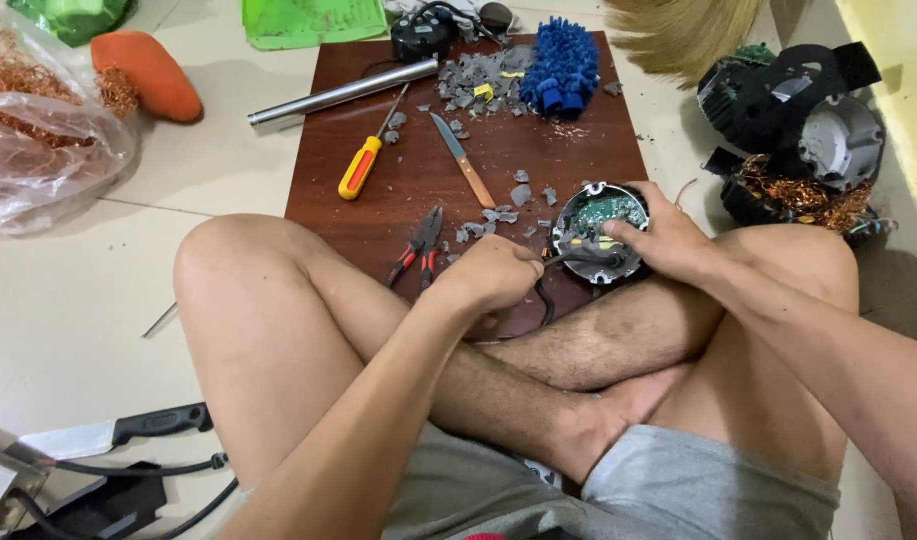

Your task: Preparing electronic components and wires by stripping insulation and twisting strands for repair

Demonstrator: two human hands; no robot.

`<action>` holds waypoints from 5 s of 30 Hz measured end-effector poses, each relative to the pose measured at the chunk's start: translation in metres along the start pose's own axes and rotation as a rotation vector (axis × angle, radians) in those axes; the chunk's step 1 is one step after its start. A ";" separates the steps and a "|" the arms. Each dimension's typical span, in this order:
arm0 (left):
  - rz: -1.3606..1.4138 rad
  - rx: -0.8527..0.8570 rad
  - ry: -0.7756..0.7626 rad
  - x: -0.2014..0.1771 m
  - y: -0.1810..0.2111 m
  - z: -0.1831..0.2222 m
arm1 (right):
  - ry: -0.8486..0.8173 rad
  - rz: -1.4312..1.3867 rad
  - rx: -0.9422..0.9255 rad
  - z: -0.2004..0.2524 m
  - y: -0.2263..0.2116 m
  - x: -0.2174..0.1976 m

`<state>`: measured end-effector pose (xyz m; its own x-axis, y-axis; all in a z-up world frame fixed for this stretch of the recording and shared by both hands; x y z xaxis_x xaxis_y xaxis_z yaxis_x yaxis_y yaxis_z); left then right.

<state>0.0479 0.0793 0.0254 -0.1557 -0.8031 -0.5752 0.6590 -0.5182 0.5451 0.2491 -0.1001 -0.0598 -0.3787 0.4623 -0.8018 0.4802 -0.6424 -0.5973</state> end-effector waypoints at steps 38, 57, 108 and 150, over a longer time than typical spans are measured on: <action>0.753 -0.373 0.088 0.128 0.041 0.002 | 0.035 0.084 0.096 -0.020 0.032 -0.008; 0.334 -0.200 0.060 0.079 0.011 0.005 | -0.072 0.075 0.047 -0.011 0.019 -0.010; 1.291 -0.236 -0.153 0.044 -0.067 -0.056 | 0.148 0.741 -0.334 -0.073 -0.050 0.001; -0.114 -0.156 0.311 0.014 -0.059 -0.086 | -0.049 0.492 -0.263 -0.076 -0.010 0.075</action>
<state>0.0703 0.1243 -0.0673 -0.0188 -0.6024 -0.7980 0.7583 -0.5288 0.3813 0.2761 -0.0120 -0.1159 -0.0929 0.1138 -0.9892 0.7885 -0.5982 -0.1428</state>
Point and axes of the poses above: each hand's wrist, its own z-axis away from the middle knuckle, its own x-axis out of the palm, y = z × x, the point moved 6 cm from there along -z, towards the middle knuckle, and after that the axes turned 15 degrees about -x, right-handed, at the moved point
